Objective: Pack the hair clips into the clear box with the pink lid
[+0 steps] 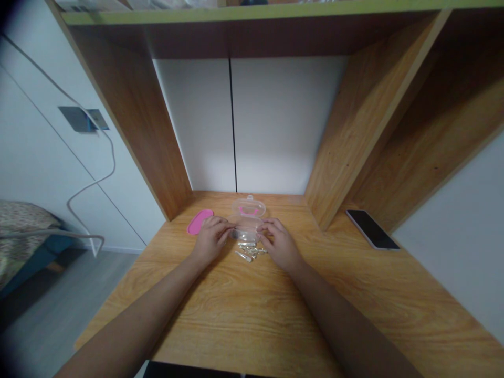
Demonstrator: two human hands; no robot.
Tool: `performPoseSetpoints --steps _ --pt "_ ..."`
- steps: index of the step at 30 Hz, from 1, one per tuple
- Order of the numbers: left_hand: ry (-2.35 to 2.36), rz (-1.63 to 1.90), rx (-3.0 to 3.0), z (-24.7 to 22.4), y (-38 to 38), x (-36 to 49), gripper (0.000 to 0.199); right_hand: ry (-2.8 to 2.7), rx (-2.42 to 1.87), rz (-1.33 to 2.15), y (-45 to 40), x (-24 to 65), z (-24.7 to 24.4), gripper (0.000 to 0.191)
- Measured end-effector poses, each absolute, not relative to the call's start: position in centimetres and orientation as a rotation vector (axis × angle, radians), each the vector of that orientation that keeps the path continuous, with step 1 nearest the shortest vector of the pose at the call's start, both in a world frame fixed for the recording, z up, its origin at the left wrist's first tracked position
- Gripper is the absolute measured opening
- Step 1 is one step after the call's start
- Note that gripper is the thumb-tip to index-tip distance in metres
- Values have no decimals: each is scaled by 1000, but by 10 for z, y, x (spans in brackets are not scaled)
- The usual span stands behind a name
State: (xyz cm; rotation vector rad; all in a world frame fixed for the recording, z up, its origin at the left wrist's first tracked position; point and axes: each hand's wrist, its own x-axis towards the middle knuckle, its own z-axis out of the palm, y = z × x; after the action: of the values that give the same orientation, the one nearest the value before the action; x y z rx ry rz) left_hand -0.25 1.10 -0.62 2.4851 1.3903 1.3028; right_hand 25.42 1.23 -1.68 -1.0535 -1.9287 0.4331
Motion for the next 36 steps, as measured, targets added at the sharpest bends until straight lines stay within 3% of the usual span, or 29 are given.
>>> performPoseSetpoints --steps 18,23,31,36 --pt "1376 1172 2567 3 2 1 26 -1926 -1045 434 12 254 -16 14" --pt "1447 1212 2535 -2 4 0 43 -1945 -1071 377 13 255 -16 13" --pt "1523 1154 2458 -10 10 -3 26 -1898 -1044 360 11 253 -13 25" --pt "1522 1166 2432 -11 11 -3 27 -1865 -985 252 2 252 -2 12"
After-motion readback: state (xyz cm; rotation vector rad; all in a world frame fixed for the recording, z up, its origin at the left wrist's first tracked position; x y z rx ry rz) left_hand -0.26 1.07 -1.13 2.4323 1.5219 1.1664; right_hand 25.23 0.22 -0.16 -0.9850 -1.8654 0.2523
